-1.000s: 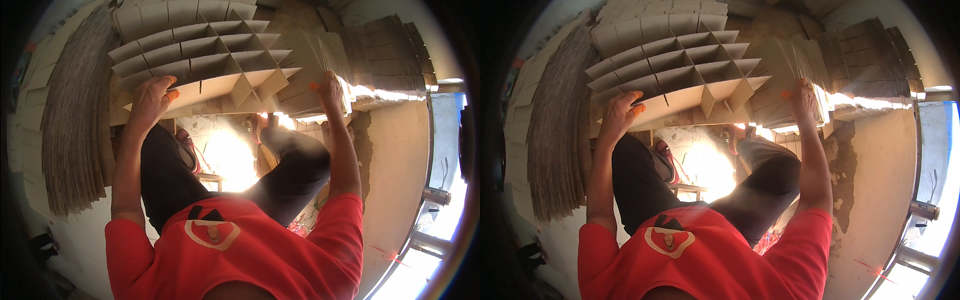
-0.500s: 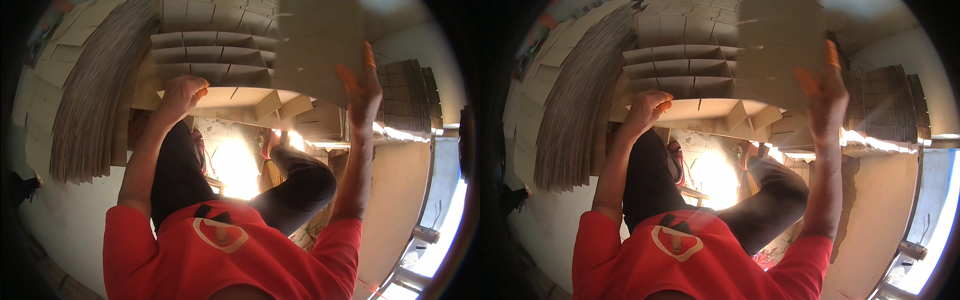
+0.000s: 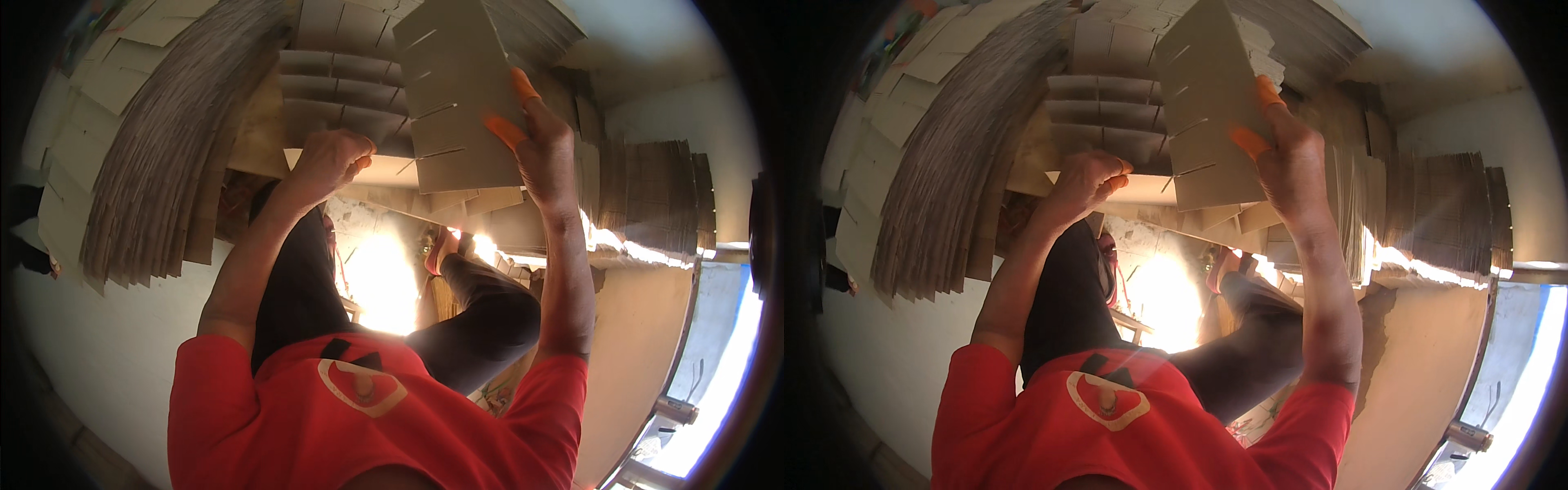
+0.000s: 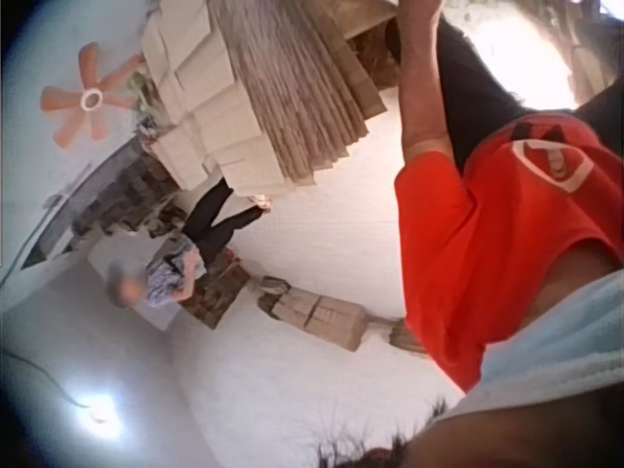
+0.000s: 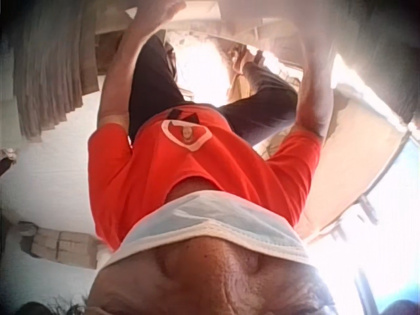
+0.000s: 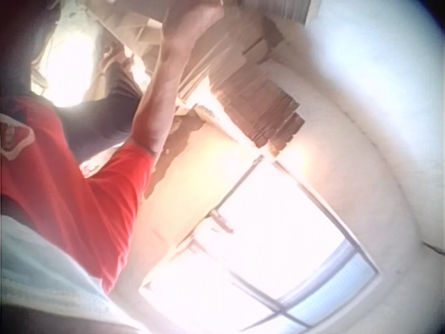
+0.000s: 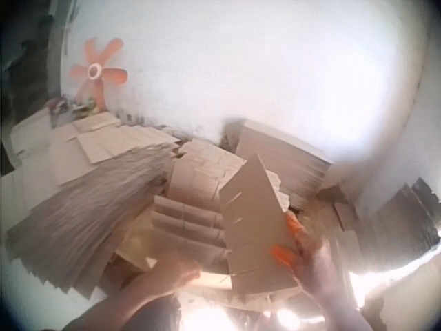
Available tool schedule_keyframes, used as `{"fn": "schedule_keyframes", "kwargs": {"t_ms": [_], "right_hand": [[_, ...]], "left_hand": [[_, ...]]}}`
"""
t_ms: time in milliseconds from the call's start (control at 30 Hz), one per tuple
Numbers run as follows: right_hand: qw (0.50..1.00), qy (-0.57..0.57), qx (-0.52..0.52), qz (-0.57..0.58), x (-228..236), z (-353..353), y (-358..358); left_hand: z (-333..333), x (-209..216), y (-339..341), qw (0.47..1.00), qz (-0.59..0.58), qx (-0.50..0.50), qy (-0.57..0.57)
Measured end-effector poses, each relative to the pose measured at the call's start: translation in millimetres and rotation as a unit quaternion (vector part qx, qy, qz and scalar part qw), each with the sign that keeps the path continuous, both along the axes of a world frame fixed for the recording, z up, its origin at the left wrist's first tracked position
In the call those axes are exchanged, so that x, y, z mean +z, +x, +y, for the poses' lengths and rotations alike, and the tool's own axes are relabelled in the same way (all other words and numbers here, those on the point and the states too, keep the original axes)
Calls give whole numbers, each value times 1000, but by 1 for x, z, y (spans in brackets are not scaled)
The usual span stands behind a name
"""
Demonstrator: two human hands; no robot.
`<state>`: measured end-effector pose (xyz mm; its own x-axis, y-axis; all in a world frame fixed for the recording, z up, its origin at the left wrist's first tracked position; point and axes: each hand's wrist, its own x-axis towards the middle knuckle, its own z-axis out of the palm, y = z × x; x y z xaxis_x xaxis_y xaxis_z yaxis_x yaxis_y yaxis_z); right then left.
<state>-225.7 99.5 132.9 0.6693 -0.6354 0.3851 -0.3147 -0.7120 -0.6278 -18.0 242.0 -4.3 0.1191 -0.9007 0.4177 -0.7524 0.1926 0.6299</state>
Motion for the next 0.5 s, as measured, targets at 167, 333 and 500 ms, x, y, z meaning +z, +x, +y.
{"fn": "schedule_keyframes", "kwargs": {"t_ms": [167,333,500], "right_hand": [[999,28,-15,26,-2,3,4],[997,53,-18,47,1,4,10],[997,10,13,72,3,4,17]], "left_hand": [[-1,-5,0,999,-9,4,-32],[-2,-5,3,1000,-15,4,15],[-5,-5,2,1000,14,-4,-19]]}}
